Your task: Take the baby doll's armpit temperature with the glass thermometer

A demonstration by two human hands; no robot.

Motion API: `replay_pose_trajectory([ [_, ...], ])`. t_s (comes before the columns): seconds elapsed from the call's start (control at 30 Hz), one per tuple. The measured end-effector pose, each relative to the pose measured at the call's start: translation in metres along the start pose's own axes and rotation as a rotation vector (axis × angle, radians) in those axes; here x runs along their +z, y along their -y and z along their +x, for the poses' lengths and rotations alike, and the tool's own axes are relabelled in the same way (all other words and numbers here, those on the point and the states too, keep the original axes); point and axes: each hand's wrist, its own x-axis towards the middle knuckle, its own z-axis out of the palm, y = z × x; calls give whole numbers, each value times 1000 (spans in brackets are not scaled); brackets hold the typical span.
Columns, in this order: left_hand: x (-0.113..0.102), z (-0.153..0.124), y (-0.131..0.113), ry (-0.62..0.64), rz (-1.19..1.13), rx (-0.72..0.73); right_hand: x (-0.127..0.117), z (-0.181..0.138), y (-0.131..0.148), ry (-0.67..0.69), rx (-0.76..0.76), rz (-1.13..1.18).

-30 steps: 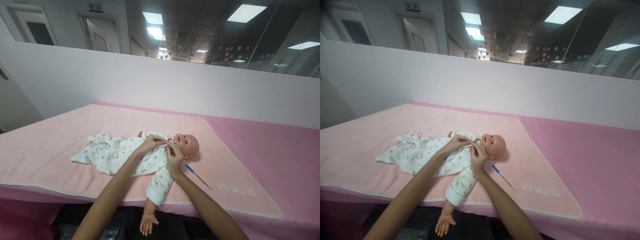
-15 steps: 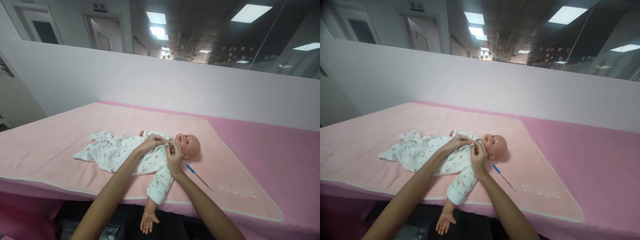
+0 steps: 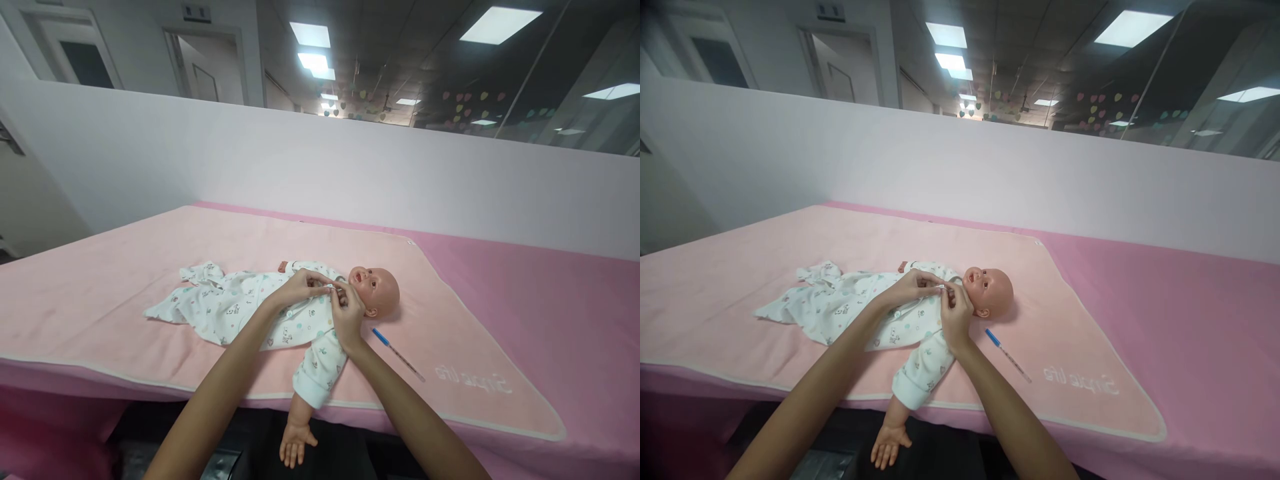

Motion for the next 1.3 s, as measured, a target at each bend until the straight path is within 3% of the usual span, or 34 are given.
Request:
replay_pose_trajectory([
  [0.23, 1, 0, -1, 17, -35, 56, -1, 0, 2, 33, -22, -10],
  [0.57, -1, 1, 5, -26, -61, -18, 0, 3, -2, 57, -93, -58],
  [0.83, -2, 1, 1, 93, -63, 15, 1, 1, -5, 66, -74, -34],
  [0.97, -1, 0, 1, 76, -57, 4, 1, 1, -5, 61, -52, -40],
  [1.3, 0, 0, 5, 84, -267, 2, 1, 2, -1, 81, -89, 4],
])
